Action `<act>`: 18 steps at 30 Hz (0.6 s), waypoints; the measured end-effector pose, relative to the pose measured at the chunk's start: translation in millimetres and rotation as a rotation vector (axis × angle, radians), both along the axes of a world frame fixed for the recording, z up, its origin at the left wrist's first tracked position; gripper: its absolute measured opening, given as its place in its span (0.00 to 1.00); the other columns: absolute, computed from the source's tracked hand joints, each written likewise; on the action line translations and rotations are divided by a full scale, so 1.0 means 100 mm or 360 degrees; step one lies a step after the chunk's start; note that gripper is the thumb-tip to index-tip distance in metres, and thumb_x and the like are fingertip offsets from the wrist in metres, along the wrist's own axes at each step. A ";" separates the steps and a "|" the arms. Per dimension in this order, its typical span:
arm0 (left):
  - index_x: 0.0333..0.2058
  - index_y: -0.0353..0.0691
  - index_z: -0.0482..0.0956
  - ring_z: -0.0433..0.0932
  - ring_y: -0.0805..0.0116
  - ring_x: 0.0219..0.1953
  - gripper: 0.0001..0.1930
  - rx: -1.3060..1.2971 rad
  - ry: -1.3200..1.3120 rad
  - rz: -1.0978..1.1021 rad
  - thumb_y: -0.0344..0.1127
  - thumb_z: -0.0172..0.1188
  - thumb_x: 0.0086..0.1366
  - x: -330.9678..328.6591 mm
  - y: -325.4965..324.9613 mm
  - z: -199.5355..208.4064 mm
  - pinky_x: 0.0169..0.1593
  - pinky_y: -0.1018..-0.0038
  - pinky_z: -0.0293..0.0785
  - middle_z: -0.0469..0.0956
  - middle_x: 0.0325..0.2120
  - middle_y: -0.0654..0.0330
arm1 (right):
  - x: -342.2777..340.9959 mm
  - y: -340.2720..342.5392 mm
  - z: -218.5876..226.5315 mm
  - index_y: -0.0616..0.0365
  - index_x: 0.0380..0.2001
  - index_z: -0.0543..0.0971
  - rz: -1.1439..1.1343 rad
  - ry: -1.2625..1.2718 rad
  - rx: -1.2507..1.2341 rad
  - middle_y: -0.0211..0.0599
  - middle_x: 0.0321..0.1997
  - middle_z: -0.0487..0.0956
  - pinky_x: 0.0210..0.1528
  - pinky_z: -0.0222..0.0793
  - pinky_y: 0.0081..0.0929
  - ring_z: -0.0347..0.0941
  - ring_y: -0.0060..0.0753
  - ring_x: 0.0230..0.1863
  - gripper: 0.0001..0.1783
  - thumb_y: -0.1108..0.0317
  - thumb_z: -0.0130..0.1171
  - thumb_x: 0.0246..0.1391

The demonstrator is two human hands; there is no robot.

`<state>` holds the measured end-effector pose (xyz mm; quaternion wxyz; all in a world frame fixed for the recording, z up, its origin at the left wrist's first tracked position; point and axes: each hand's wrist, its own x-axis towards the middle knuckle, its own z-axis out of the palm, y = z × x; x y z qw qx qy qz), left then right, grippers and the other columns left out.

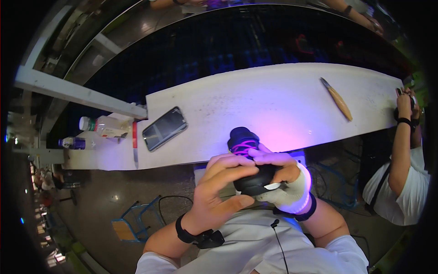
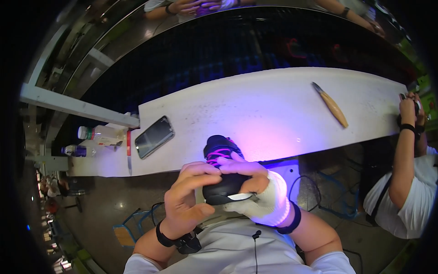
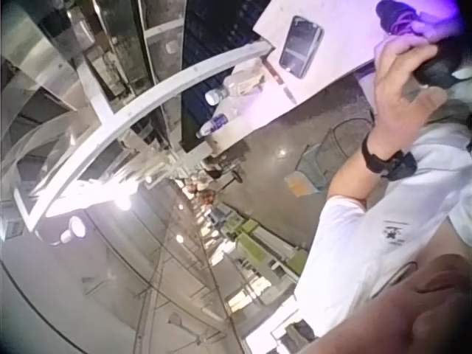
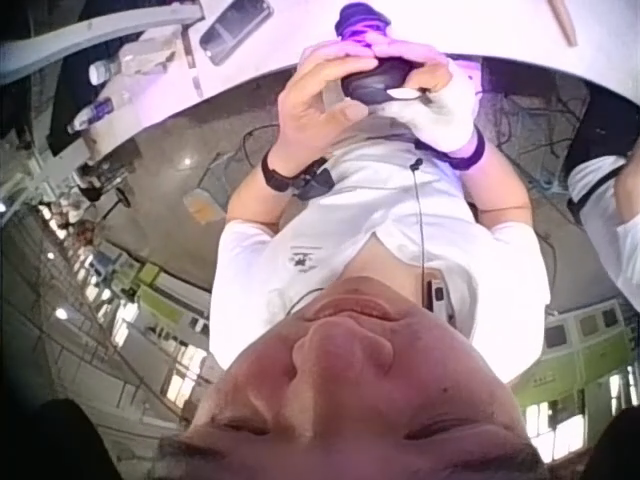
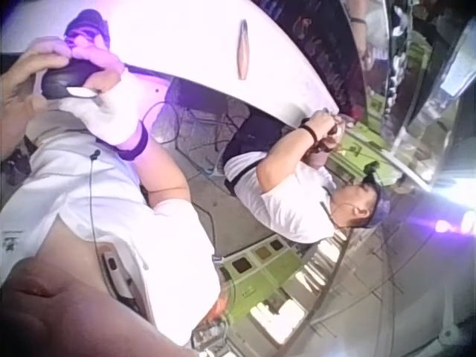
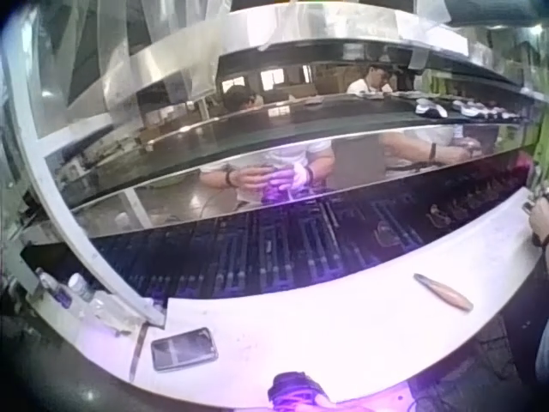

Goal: The recorder is inspecting and cleaning shoe soles and heels under specialized lighting on a factory production line.

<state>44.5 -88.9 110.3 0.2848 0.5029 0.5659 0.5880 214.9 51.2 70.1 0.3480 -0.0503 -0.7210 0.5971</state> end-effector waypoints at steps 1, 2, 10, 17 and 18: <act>0.56 0.35 0.81 0.74 0.54 0.59 0.28 -0.0072 0.0104 -0.0086 0.44 0.75 0.63 -0.04 0.00 0.03 0.67 0.58 0.64 0.80 0.54 0.53 | -0.02 -0.01 0.01 0.54 0.32 0.75 -0.0004 0.0011 0.0004 0.54 0.61 0.80 0.70 0.69 0.60 0.78 0.59 0.65 0.19 0.70 0.81 0.49; 0.53 0.36 0.83 0.73 0.55 0.59 0.26 -0.0118 0.0199 -0.0157 0.47 0.75 0.63 -0.07 0.00 0.05 0.66 0.58 0.64 0.80 0.53 0.52 | -0.05 -0.02 0.02 0.54 0.33 0.74 0.0004 0.0029 0.0045 0.54 0.61 0.80 0.68 0.72 0.58 0.79 0.59 0.64 0.20 0.69 0.81 0.49; 0.49 0.38 0.81 0.73 0.54 0.56 0.15 0.0059 0.0158 0.0137 0.41 0.66 0.71 0.06 -0.05 -0.16 0.65 0.56 0.65 0.79 0.48 0.51 | -0.14 0.08 0.16 0.54 0.29 0.74 0.0003 -0.0170 0.0152 0.53 0.58 0.80 0.55 0.82 0.44 0.84 0.55 0.55 0.25 0.64 0.86 0.42; 0.44 0.39 0.71 0.75 0.39 0.64 0.11 0.0111 -0.0146 0.0374 0.41 0.49 0.81 -0.01 -0.21 -0.06 0.71 0.46 0.61 0.85 0.48 0.39 | -0.24 0.06 -0.11 0.53 0.30 0.80 -0.0209 -0.0297 0.0669 0.43 0.57 0.82 0.46 0.79 0.41 0.81 0.48 0.48 0.23 0.63 0.85 0.32; 0.46 0.37 0.73 0.73 0.37 0.66 0.13 0.0074 -0.0080 0.0278 0.41 0.46 0.82 -0.07 -0.24 -0.02 0.71 0.47 0.62 0.85 0.50 0.39 | -0.26 0.06 -0.16 0.53 0.31 0.81 -0.0231 -0.0252 0.0832 0.41 0.57 0.82 0.46 0.78 0.42 0.80 0.49 0.49 0.23 0.63 0.84 0.32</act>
